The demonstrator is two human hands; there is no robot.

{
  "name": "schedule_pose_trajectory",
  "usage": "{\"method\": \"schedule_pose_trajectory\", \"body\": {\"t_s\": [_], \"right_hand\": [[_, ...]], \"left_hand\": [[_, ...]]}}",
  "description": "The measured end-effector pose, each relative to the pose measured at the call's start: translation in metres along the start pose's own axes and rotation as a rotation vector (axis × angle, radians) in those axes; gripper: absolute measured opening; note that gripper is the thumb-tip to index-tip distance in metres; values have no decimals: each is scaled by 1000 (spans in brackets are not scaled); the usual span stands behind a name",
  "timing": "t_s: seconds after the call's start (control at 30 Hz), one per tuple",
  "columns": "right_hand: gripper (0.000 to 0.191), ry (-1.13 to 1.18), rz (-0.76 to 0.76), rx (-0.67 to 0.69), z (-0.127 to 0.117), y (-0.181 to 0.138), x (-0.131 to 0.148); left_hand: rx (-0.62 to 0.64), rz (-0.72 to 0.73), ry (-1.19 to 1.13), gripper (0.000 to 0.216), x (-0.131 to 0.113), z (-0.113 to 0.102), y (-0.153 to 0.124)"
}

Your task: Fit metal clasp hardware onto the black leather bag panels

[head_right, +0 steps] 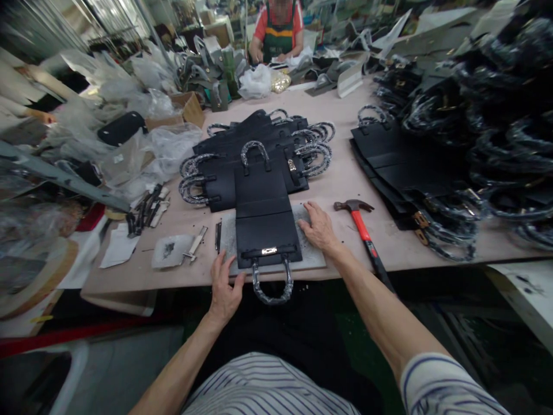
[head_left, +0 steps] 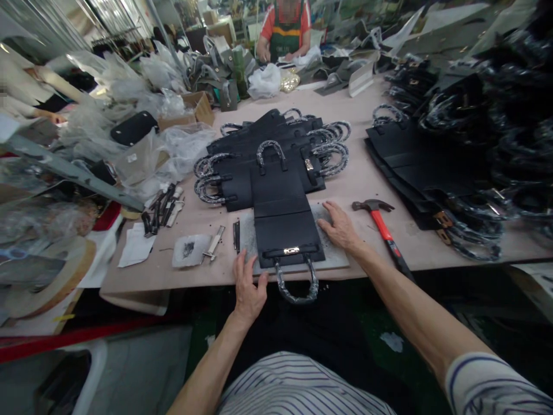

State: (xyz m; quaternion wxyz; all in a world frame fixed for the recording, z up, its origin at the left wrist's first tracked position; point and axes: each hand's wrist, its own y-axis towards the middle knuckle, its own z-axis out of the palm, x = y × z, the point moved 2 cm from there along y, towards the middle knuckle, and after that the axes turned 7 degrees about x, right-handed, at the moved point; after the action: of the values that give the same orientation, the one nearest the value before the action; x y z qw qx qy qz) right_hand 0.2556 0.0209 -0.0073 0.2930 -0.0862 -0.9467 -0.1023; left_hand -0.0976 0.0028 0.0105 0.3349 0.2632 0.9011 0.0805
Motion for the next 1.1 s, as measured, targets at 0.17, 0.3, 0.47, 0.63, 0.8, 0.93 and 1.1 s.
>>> {"method": "schedule_pose_trajectory", "body": {"t_s": [0.17, 0.3, 0.47, 0.63, 0.8, 0.93, 1.1], "right_hand": [[56, -98, 11, 32, -8, -9, 11], [50, -250, 9, 86, -21, -46, 29], [49, -343, 23, 130, -28, -114, 48], [47, -328, -39, 79, -27, -160, 59], [42, -292, -87, 37, -30, -165, 57], [40, -267, -99, 43, -31, -161, 53], [43, -230, -99, 43, -29, -160, 51]], "left_hand": [[27, 46, 74, 45, 2, -4, -2], [36, 114, 184, 50, 9, -9, -7], [58, 200, 220, 59, 16, -13, -11], [66, 257, 200, 65, 23, -13, -13], [21, 343, 163, 69, 33, -10, -13], [-17, 376, 182, 70, 37, -7, -14], [-30, 383, 213, 71, 37, -5, -14]]}}
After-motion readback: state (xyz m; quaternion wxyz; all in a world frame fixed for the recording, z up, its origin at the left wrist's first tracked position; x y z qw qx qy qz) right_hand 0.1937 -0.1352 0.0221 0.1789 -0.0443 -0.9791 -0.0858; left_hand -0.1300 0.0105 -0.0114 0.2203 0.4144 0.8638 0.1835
